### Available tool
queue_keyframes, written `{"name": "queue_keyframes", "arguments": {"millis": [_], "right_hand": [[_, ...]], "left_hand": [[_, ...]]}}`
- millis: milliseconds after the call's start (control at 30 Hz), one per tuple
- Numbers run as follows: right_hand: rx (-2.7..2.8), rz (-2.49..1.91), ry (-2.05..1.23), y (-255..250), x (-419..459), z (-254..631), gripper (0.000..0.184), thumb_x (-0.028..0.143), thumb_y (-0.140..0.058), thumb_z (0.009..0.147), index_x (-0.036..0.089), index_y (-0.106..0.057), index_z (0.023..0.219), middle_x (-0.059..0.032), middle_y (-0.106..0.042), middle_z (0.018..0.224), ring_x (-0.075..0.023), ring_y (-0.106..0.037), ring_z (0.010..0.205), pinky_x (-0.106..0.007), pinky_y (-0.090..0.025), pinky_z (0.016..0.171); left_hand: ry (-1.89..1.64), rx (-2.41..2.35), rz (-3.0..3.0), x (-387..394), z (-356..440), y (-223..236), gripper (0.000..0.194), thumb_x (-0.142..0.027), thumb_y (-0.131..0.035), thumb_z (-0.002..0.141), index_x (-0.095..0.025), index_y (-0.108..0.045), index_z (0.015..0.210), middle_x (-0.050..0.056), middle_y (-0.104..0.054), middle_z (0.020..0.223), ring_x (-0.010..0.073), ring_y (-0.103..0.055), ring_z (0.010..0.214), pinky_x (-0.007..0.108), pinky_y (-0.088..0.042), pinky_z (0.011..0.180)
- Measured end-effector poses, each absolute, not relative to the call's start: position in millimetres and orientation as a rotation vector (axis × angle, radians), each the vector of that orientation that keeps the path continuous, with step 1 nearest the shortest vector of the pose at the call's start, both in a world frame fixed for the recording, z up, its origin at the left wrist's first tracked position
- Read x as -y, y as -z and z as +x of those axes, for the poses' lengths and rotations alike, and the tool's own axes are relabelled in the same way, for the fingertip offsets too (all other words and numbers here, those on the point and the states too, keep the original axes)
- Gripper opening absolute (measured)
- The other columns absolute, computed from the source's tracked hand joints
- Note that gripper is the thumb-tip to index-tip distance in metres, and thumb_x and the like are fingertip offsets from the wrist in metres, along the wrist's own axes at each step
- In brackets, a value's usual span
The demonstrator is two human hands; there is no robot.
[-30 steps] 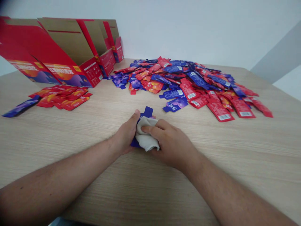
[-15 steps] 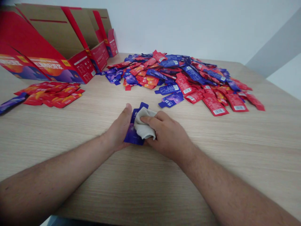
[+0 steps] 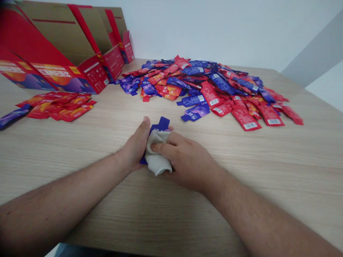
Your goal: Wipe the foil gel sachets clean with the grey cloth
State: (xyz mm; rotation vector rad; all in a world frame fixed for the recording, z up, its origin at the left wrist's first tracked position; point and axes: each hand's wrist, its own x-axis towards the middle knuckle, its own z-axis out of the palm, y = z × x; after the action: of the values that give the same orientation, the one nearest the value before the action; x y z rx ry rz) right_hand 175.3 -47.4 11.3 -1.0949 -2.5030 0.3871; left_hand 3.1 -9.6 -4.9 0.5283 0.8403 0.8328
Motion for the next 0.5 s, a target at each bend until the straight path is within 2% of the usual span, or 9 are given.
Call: {"name": "queue_keyframes", "arguments": {"millis": [100,200,267,400,500], "right_hand": [[2.600,-1.006,-0.481,-14.2,48.8,174.8,0.049,0.022,-0.076,0.083,0.023,-0.073,0.132,-0.0066,-0.068,0.103,-0.0224,-0.068,0.087,-0.034,-0.055,0.075],[2.461,-1.194,-0.275,-12.0,44.4,177.3,0.051,0.022,-0.073,0.085,0.020,-0.071,0.136,-0.0106,-0.068,0.106,-0.0251,-0.067,0.090,-0.037,-0.056,0.078],[2.342,-1.327,-0.163,-9.7,41.9,178.5,0.052,0.023,-0.072,0.085,0.019,-0.070,0.137,-0.0123,-0.068,0.108,-0.0260,-0.066,0.092,-0.039,-0.056,0.080],[2.445,-1.199,-0.268,-9.4,43.5,177.1,0.051,0.025,-0.074,0.084,0.024,-0.070,0.135,-0.0088,-0.069,0.108,-0.0247,-0.067,0.094,-0.036,-0.056,0.082],[2.419,-1.232,-0.218,-9.3,42.4,178.0,0.052,0.023,-0.072,0.084,0.023,-0.070,0.135,-0.0104,-0.069,0.109,-0.0263,-0.067,0.095,-0.038,-0.057,0.083]], "left_hand": [[-0.869,-0.885,0.582,10.7,1.3,3.3,0.075,-0.078,-0.046,0.098,-0.012,-0.078,0.113,0.013,-0.079,0.093,0.0198,-0.074,0.079,0.027,-0.058,0.071],[-0.787,-0.892,0.605,11.3,0.4,2.9,0.076,-0.077,-0.039,0.100,-0.013,-0.078,0.114,0.014,-0.079,0.090,0.0224,-0.075,0.075,0.030,-0.059,0.065],[-0.736,-0.921,0.627,11.4,0.6,4.6,0.072,-0.076,-0.042,0.100,-0.016,-0.077,0.118,0.013,-0.080,0.087,0.0242,-0.076,0.071,0.031,-0.059,0.060],[-0.784,-0.929,0.609,11.4,1.7,7.5,0.068,-0.076,-0.051,0.096,-0.016,-0.077,0.117,0.012,-0.079,0.081,0.0234,-0.075,0.068,0.029,-0.058,0.057],[-0.734,-0.960,0.621,11.9,1.9,3.6,0.071,-0.077,-0.047,0.097,-0.015,-0.077,0.116,0.012,-0.077,0.077,0.0224,-0.072,0.062,0.030,-0.057,0.054]]}}
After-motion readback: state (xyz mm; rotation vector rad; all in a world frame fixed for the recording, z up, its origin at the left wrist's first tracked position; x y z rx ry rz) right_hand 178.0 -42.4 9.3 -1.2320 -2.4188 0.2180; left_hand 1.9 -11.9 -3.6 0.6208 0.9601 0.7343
